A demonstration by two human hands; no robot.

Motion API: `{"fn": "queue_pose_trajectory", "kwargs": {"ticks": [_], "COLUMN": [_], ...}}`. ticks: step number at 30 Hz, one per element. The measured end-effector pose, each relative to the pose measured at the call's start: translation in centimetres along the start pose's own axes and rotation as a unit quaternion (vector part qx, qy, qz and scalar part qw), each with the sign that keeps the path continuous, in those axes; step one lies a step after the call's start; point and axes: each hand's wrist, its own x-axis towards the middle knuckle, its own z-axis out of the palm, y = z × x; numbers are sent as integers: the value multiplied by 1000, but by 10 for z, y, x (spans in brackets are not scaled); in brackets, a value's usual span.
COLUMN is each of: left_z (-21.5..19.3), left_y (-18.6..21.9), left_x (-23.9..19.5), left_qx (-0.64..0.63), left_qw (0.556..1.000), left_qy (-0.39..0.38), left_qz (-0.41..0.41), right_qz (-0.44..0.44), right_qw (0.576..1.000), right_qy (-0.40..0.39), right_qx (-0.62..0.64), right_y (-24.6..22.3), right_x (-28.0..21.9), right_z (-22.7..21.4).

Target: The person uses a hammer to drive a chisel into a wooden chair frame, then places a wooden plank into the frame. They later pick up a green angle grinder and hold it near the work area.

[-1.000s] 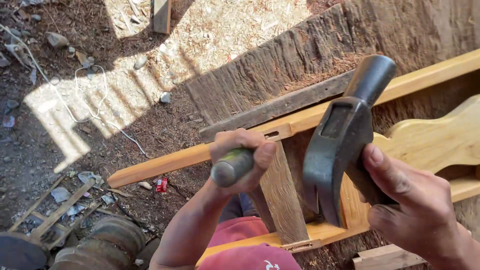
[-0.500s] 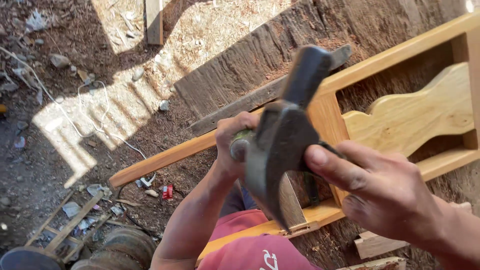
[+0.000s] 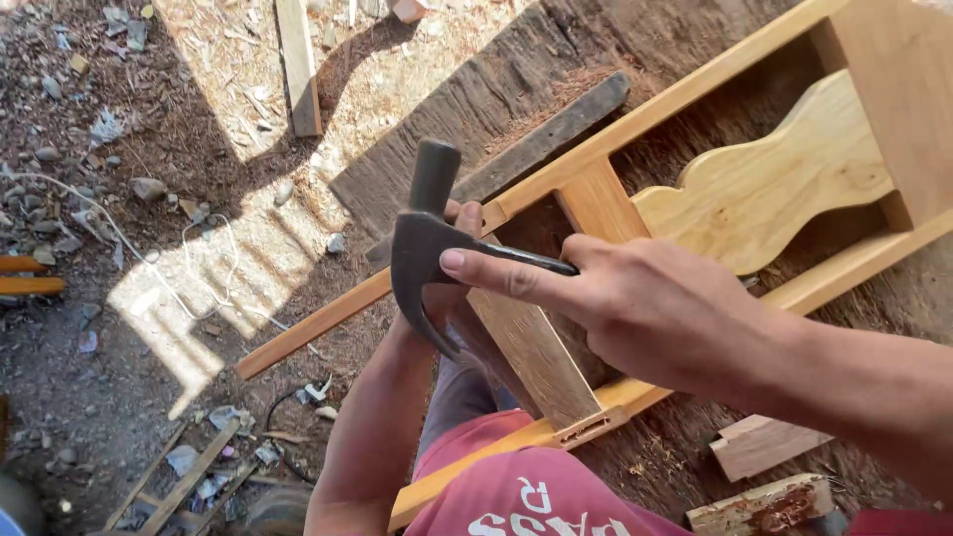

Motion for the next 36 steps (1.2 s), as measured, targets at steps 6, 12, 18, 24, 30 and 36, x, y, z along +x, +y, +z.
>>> {"fn": "queue_pose_trajectory", "kwargs": {"ticks": [6, 12, 18, 24, 30, 36], "left_z": [-22, -8, -1, -11, -3, -58], "left_y": [56, 8, 33, 40, 9, 71], "left_x": [-19, -5, -11, -10, -1, -15], "left_qx": [-64, -81, -67, -81, -123, -223], "left_qw": [990, 978, 983, 982, 990, 913], "left_qy": [-29, -13, 50, -21, 15, 75], "left_qz": [120, 193, 161, 169, 67, 333], "right_qz": [-236, -43, -177, -26, -127, -84], "right_qw": [925, 998, 956, 999, 970, 939], "right_qy": [276, 40, 226, 3, 134, 249], "right_qx": [109, 32, 55, -32, 161, 220], "right_y": [-16, -8, -32, -17, 11, 63], "right_x": [-42, 7, -36, 13, 15, 0], "right_z": [-19, 4, -23, 10, 31, 53]}}
